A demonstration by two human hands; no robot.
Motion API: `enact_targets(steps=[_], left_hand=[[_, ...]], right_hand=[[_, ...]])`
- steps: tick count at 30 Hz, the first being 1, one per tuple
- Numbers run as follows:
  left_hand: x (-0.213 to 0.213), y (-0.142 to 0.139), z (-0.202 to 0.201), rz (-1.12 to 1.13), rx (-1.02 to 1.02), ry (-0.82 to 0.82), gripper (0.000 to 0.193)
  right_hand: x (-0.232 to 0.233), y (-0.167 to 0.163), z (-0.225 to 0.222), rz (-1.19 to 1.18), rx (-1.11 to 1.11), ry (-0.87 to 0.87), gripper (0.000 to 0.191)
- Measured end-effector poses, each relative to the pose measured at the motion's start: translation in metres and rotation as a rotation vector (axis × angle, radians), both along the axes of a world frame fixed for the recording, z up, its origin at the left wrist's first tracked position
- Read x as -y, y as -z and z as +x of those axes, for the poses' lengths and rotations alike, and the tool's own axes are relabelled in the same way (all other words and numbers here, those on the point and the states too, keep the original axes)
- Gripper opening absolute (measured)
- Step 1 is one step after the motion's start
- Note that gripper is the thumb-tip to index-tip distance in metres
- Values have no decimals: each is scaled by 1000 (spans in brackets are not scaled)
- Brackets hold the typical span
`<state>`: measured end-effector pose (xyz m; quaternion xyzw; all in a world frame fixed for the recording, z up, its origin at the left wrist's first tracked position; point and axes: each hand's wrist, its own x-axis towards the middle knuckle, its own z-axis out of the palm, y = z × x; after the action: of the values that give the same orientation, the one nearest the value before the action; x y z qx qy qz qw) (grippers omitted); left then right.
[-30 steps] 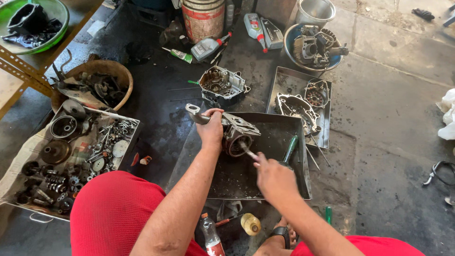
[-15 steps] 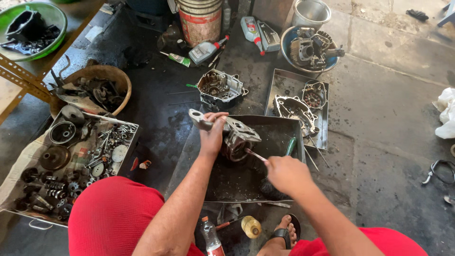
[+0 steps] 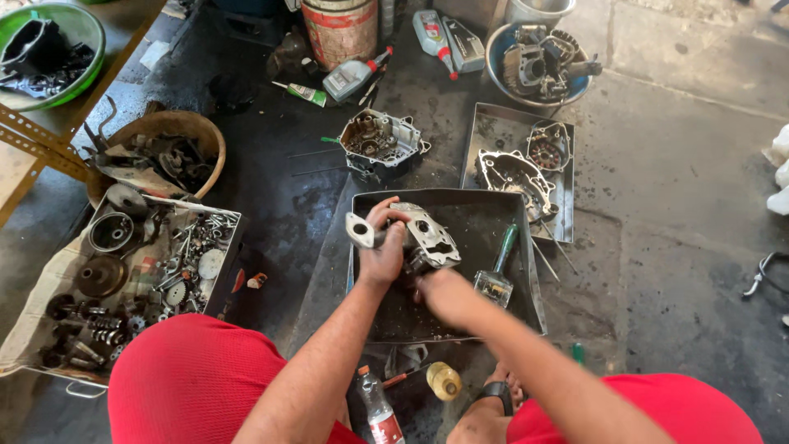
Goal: The person scrubs a metal engine cylinder with a brush and solvent, rotating the part to clean multiple surfaces. The person then places the cleaned part into a tray with other engine components.
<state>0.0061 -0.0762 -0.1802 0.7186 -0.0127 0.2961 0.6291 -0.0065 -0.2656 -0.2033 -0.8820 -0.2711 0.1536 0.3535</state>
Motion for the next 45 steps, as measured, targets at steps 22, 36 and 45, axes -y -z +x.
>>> enact_targets(steps=[22,36,45], left_hand=[[-45,-25,43,-680,-898,-67,29],[-18,-58,39,-61,-921,-123,41],[-3,-82,51,87,-1053,-136,51]], right_hand=[[48,-135,-8,-796,70,-7,30],[9,-188,-40,-425,336,84,22],[25,-218,-43,-521,410,117,27]])
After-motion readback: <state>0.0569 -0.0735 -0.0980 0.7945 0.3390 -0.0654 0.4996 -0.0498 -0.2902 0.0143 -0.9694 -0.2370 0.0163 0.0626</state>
